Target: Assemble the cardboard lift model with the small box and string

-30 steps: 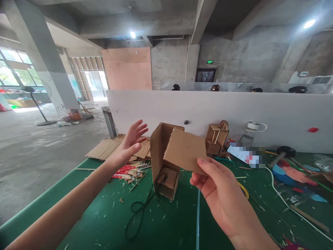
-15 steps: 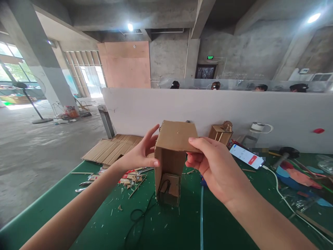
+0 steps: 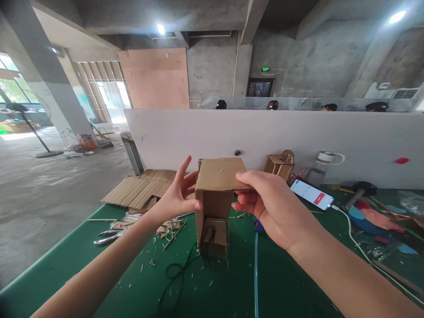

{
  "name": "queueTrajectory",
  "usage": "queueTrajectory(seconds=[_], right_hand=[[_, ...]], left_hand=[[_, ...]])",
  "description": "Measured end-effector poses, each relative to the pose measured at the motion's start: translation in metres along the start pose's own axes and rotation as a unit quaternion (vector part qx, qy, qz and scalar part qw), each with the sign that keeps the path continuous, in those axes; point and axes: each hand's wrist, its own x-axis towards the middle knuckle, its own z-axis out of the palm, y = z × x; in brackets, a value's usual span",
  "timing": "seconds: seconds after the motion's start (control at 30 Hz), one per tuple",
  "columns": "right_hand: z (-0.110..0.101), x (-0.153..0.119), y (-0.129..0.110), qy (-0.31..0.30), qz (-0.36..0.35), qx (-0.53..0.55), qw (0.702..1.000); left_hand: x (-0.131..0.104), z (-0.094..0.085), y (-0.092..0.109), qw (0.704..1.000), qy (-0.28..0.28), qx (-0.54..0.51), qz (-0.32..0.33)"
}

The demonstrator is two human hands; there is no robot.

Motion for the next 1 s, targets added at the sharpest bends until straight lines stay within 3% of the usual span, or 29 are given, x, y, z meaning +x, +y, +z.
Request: queueTrajectory(seconds=[0.47, 0.63, 0.83, 1.0], right_hand=[[0.007, 0.002, -0.016, 0.035, 0.004, 0.02, 0.999], [0.009, 0.004, -0.013, 0.02, 0.019, 0.028, 0.999], [0.005, 0.007, -0.006, 0.016, 0.012, -0.005, 1.0], [0.007, 0.004, -0.016, 0.025, 0.016, -0.048, 0.998]], left_hand=[[-0.002, 0.0, 0.001, 1.0, -0.016, 0.003, 0.012], [-0.003, 0.0, 0.002, 1.0, -0.012, 0.002, 0.015], [-0.004, -0.002, 0.004, 1.0, -0.013, 0.01, 0.017], [-0.005, -0.003, 0.004, 1.0, -0.003, 0.016, 0.023]])
